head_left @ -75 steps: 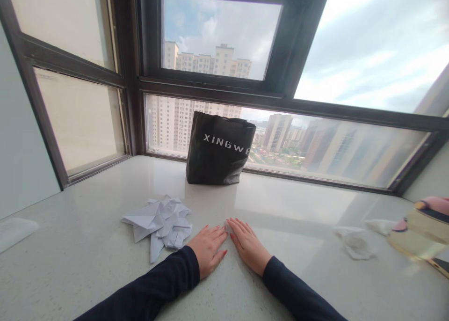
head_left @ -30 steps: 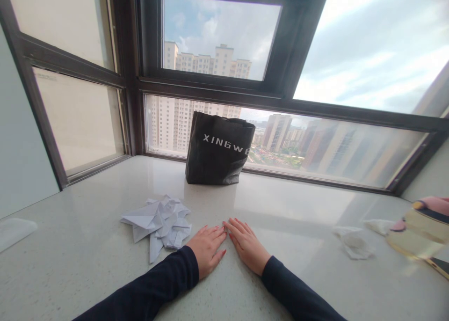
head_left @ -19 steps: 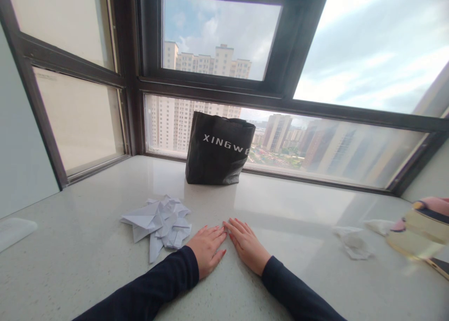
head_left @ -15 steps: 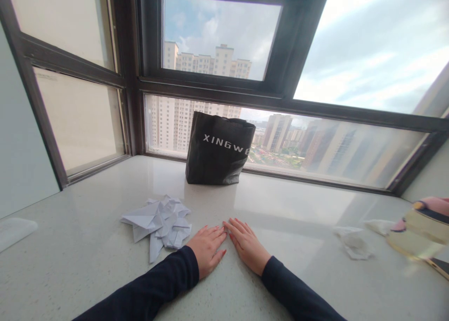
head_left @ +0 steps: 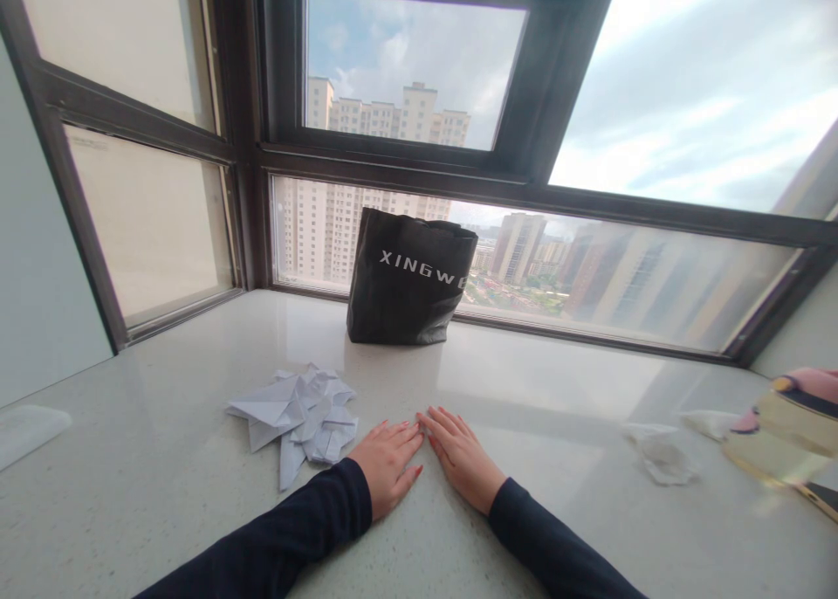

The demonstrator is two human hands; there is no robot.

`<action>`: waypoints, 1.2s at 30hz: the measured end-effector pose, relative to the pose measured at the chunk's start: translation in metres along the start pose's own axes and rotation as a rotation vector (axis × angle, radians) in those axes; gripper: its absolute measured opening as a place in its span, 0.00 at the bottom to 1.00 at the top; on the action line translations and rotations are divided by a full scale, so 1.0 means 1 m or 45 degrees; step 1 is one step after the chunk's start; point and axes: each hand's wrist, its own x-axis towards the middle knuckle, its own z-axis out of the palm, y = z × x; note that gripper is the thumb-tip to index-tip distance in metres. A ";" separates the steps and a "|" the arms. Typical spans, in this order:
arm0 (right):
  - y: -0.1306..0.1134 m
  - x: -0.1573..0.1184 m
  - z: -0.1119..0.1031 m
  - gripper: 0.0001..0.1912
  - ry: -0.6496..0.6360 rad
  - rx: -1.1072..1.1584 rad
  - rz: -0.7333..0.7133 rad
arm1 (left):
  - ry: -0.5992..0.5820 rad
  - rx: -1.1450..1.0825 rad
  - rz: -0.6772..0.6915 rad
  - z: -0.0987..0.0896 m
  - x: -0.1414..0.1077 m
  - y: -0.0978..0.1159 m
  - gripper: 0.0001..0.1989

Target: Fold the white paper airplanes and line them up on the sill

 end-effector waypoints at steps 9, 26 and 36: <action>0.001 0.000 0.001 0.21 0.012 -0.016 -0.012 | -0.007 -0.009 -0.001 -0.001 0.001 0.000 0.23; 0.002 0.000 0.003 0.21 0.045 -0.007 -0.018 | 0.002 -0.012 0.006 0.000 0.000 0.000 0.23; 0.000 0.000 0.001 0.21 0.024 -0.013 -0.008 | -0.004 -0.015 0.005 -0.001 0.001 0.001 0.23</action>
